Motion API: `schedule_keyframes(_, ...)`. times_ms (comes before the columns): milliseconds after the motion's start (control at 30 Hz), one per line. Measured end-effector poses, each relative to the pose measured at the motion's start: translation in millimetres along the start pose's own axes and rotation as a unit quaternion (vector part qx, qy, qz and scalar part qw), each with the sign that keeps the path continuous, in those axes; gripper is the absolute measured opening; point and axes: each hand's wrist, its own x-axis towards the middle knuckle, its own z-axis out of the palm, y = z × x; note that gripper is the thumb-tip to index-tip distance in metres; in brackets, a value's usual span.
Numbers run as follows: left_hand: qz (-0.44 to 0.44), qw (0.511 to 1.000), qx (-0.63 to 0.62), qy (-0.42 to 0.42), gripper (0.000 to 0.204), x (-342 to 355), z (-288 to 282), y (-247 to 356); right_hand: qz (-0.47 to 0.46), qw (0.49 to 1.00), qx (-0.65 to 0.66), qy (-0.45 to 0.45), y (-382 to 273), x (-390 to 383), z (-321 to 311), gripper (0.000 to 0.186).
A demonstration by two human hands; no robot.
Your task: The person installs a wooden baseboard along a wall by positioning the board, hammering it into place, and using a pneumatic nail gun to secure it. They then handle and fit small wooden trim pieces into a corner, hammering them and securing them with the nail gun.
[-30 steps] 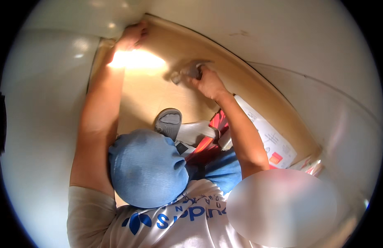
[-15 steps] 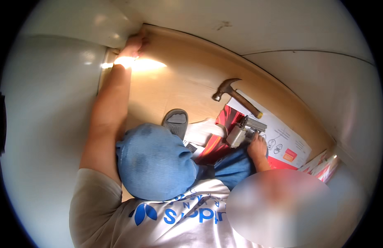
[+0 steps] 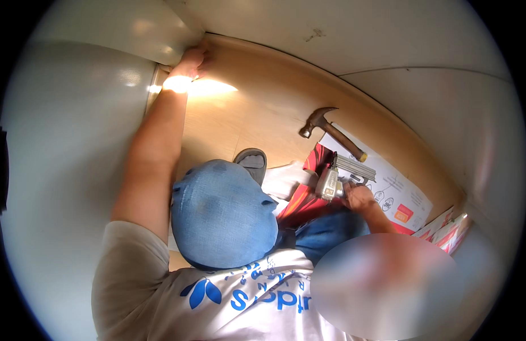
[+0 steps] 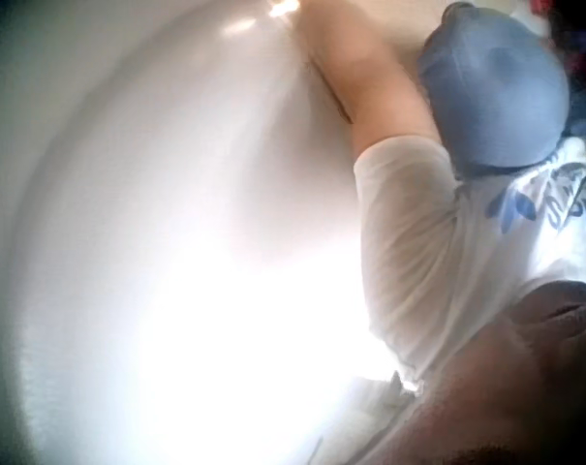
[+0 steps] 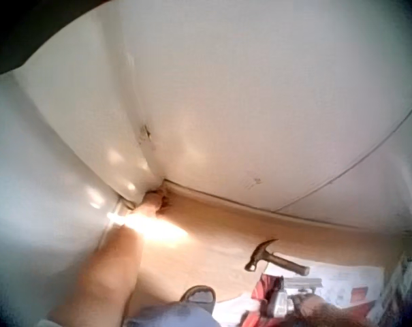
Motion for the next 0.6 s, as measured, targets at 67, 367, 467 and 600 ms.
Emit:
schedule_keyframes(67, -0.009, 1.000, -0.003, -0.003, 0.046, -11.8, 9.3, 2.1, -0.069, 0.997, -0.027, -0.030, 1.4, -0.6, -38.5, 0.050)
schedule_keyframes(367, 0.016, 1.000, -0.015, 0.006, 0.042, -39.4, 3.7, 22.4, -0.078, 0.975, -0.047, 0.204, -172.6, 169.1, -244.8, 0.077)
schedule_keyframes(467, 0.014, 0.994, -0.092, -0.050, 0.038, -14.6, 10.6, 6.5, -0.011, 0.987, 0.030, 0.158, -209.9, 222.9, -276.4, 0.082)
schedule_keyframes(600, 0.062, 0.996, -0.062, -0.029, 0.037, 17.5, -1.3, -11.5, -0.063, 0.956, 0.081, 0.275, -218.8, 262.2, -265.3, 0.063)
